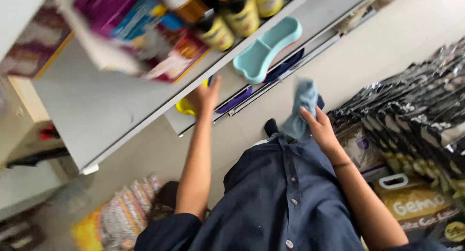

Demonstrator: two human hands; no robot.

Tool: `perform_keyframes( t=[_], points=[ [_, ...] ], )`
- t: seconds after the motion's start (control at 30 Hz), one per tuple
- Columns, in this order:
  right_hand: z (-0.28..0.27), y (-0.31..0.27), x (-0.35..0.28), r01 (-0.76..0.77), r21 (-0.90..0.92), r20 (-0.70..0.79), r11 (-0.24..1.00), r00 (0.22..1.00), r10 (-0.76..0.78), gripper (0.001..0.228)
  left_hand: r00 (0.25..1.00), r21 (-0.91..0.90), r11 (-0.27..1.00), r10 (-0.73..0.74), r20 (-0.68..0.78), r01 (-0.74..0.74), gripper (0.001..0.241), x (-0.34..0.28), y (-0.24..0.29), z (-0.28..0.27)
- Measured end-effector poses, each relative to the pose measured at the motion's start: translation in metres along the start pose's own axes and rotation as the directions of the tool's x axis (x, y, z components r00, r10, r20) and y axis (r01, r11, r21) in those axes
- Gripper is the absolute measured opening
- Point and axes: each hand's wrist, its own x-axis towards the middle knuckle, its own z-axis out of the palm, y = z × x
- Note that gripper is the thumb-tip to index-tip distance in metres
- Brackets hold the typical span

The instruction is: Wiping plastic pet bowls with a cloth and organizing them on a shelf.

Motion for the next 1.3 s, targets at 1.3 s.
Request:
perform_keyframes(
  t=[1.3],
  points=[
    [0.157,-0.093,-0.084,0.384,-0.334,0.519,0.861,0.837,-0.172,0.059,0.842,-0.687,0.522,-0.122,0.526,0.506,0.076,-0.098,0.05,-0.127]
  ],
)
